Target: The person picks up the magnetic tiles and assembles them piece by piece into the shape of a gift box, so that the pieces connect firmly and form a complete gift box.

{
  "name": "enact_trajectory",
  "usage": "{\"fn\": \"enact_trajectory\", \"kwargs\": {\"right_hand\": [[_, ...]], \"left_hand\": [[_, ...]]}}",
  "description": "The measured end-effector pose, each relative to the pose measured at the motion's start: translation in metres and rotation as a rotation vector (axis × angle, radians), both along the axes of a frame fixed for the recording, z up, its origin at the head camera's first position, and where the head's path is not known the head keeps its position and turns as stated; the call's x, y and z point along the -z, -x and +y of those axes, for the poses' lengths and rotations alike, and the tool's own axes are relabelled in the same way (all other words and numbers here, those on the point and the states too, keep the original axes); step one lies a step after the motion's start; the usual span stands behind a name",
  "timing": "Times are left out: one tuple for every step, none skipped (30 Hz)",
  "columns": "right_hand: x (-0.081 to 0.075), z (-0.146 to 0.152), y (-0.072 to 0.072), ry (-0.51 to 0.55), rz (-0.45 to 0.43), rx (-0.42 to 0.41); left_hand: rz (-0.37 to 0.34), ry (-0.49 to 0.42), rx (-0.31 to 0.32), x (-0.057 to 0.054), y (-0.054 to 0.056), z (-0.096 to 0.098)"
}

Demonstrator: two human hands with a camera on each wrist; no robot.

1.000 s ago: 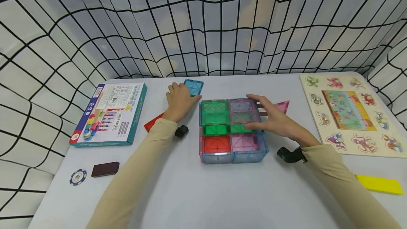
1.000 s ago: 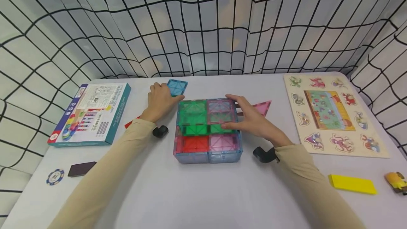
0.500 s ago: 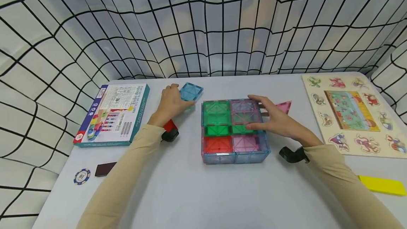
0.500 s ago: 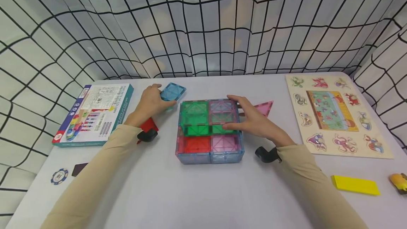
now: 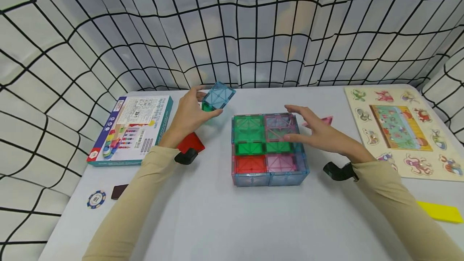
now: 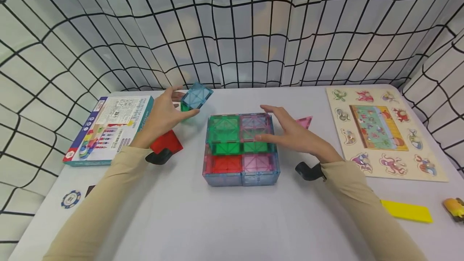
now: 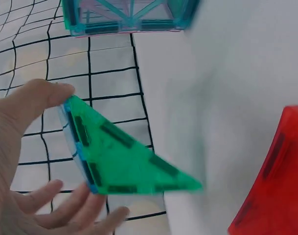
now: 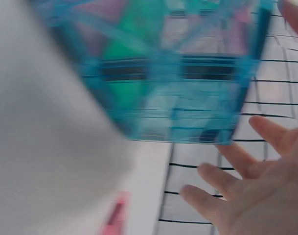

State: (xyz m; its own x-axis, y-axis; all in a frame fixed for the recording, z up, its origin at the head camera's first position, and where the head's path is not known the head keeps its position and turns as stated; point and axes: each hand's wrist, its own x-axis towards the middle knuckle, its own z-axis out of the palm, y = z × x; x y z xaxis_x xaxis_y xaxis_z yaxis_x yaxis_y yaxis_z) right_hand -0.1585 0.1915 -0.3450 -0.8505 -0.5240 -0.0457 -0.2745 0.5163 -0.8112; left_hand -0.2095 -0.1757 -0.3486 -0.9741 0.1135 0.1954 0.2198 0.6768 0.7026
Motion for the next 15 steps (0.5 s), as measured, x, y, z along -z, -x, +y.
{"fn": "enact_trajectory", "kwargs": {"right_hand": [[-0.005,-0.001,0.001,0.012,0.029,0.002],[-0.009,-0.003,0.002,0.029,0.067,-0.003],[-0.013,-0.005,0.004,0.045,0.106,-0.008],[-0.017,-0.009,0.006,0.059,0.142,-0.011],[-0.022,-0.013,0.007,0.073,0.171,-0.016],[-0.026,-0.018,0.008,0.09,0.194,-0.026],[-0.031,-0.024,0.009,0.108,0.199,-0.038],[-0.037,-0.029,0.01,0.121,0.192,-0.049],[-0.042,-0.035,0.01,0.128,0.171,-0.053],[-0.048,-0.042,0.01,0.132,0.145,-0.053],[-0.054,-0.048,0.01,0.141,0.113,-0.058],[-0.059,-0.054,0.01,0.149,0.081,-0.06],[-0.064,-0.06,0.01,0.16,0.042,-0.055],[-0.068,-0.066,0.011,0.173,0.01,-0.052],[-0.072,-0.071,0.011,0.188,-0.021,-0.047]], "left_hand": [[0.04,-0.013,0.02,-0.002,-0.002,0.0],[0.083,-0.02,0.039,-0.004,-0.004,0.0],[0.124,-0.021,0.055,-0.006,-0.006,0.0],[0.162,-0.023,0.07,-0.008,-0.008,0.0],[0.198,-0.028,0.084,-0.011,-0.011,0.001],[0.231,-0.029,0.096,-0.014,-0.014,0.002],[0.263,-0.029,0.109,-0.017,-0.017,0.003],[0.294,-0.028,0.122,-0.02,-0.02,0.004],[0.321,-0.027,0.137,-0.023,-0.023,0.006],[0.345,-0.031,0.156,-0.027,-0.026,0.008],[0.371,-0.033,0.181,-0.03,-0.029,0.01],[0.396,-0.035,0.21,-0.033,-0.033,0.013],[0.419,-0.037,0.24,-0.036,-0.037,0.015],[0.446,-0.038,0.274,-0.039,-0.04,0.018],[0.471,-0.042,0.312,-0.042,-0.044,0.02]]}}
